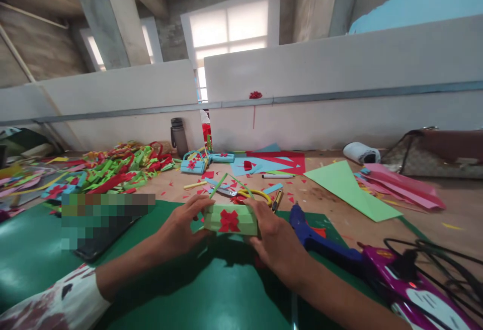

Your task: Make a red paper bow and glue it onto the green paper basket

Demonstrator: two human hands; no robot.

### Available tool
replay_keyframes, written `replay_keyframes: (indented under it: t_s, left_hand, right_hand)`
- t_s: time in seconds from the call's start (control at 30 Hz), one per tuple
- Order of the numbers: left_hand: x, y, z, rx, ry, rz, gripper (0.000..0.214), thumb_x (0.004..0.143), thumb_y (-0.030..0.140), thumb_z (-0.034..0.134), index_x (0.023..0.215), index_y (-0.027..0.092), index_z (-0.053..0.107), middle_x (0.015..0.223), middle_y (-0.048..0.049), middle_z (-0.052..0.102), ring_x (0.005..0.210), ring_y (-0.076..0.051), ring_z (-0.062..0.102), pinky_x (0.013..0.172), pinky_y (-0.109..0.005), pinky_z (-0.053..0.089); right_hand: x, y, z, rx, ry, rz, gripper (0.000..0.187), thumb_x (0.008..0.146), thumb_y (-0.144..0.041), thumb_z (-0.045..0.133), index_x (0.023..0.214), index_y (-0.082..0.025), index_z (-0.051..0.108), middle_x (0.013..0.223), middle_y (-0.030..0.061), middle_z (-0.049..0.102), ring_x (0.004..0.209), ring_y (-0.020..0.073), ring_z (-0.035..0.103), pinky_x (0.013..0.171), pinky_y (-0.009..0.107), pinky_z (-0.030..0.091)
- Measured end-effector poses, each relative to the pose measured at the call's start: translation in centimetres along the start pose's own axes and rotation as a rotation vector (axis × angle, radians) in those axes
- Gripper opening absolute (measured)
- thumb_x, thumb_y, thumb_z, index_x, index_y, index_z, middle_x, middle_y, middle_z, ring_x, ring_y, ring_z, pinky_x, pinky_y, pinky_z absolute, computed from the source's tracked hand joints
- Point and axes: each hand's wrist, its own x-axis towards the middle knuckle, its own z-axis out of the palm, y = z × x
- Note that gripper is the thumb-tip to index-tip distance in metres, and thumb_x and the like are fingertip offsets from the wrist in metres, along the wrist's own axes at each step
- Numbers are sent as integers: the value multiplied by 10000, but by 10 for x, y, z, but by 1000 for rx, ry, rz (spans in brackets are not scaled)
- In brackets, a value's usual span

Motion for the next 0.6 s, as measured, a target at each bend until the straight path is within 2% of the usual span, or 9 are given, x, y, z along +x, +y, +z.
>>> replay_keyframes:
  t_s: [0.23, 0.37, 0.47, 0.6]
  left_hand:
    - [-5, -10, 4, 145, -17, -26, 546, 773, 183, 613, 1280, 266, 429, 1328, -120, 497, 1159, -300, 535, 836, -396, 511]
    - [-3, -14, 4, 204, -13, -22, 542, 765, 189, 619, 1267, 254, 427, 1303, -120, 516, 1125, -293, 558, 804, -388, 525]
    - [2, -25, -8, 250, 35, -36, 523, 766, 174, 606, 1253, 238, 429, 1283, -116, 526, 1120, -275, 561, 842, -386, 512]
    - [11, -57, -40, 322, 159, -124, 423, 793, 149, 548, 1200, 215, 453, 1228, -119, 547, 1055, -262, 588, 813, -378, 515]
  right_hand:
    - [0, -1, 4, 21, -11, 38, 501, 740, -149, 550, 1233, -216, 488, 1154, 101, 653, 1007, 256, 652, 822, 381, 540]
    - [0, 2, 5, -17, 59, 47, 598, 784, -203, 555, 1355, -212, 378, 1264, 134, 596, 1030, 274, 644, 817, 404, 551]
    - [-4, 1, 6, -59, 146, 24, 650, 820, -218, 532, 1415, -221, 269, 1315, 150, 552, 1109, 286, 604, 844, 422, 550]
    - [-16, -3, 9, -57, 126, -72, 730, 818, -188, 529, 1458, -286, 190, 1339, 108, 546, 1152, 271, 580, 895, 398, 536]
